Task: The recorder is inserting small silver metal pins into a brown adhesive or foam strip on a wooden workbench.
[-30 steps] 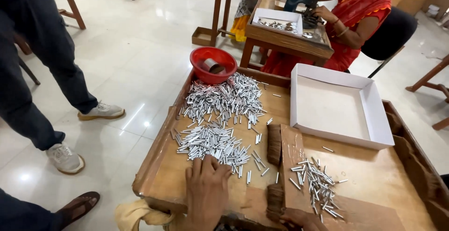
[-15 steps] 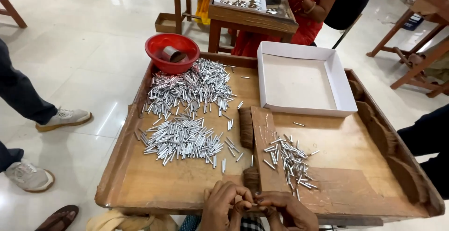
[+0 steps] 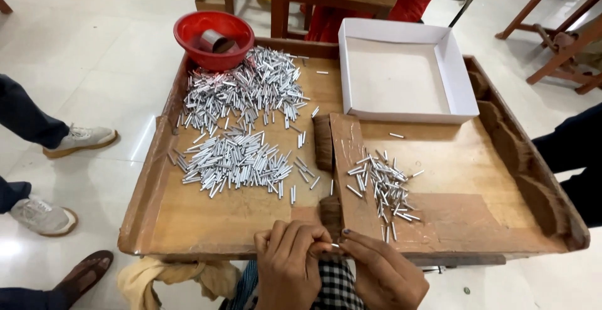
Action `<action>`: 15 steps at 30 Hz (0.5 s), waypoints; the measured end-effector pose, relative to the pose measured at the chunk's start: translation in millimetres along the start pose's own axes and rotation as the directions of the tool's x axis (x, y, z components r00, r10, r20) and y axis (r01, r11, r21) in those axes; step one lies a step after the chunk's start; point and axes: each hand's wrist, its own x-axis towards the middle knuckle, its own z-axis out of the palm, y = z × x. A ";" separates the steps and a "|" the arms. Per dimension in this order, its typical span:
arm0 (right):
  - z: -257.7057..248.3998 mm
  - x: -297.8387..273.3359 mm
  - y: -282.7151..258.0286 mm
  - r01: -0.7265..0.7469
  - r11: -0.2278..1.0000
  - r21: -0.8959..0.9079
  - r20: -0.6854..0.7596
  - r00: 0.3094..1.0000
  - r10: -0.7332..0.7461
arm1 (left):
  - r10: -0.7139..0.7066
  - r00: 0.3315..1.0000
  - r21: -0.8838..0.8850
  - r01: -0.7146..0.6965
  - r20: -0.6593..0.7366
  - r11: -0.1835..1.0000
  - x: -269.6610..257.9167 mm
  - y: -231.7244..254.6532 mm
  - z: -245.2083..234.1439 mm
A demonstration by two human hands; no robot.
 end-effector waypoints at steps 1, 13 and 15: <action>-1.7 -4.4 0.8 -0.008 0.997 0.081 0.040 0.999 0.005 | 0.013 1.000 0.015 -0.013 -0.001 1.000 -5.9 -0.5 -2.5; 17.5 0.6 -0.2 -0.013 0.972 0.235 0.039 0.999 0.004 | -0.046 0.999 0.031 0.045 0.000 0.998 -5.4 -11.5 3.0; 20.0 2.0 -0.5 0.009 0.970 0.244 0.015 1.000 -0.013 | -0.043 0.999 0.027 0.043 -0.002 0.999 -4.2 -11.6 1.7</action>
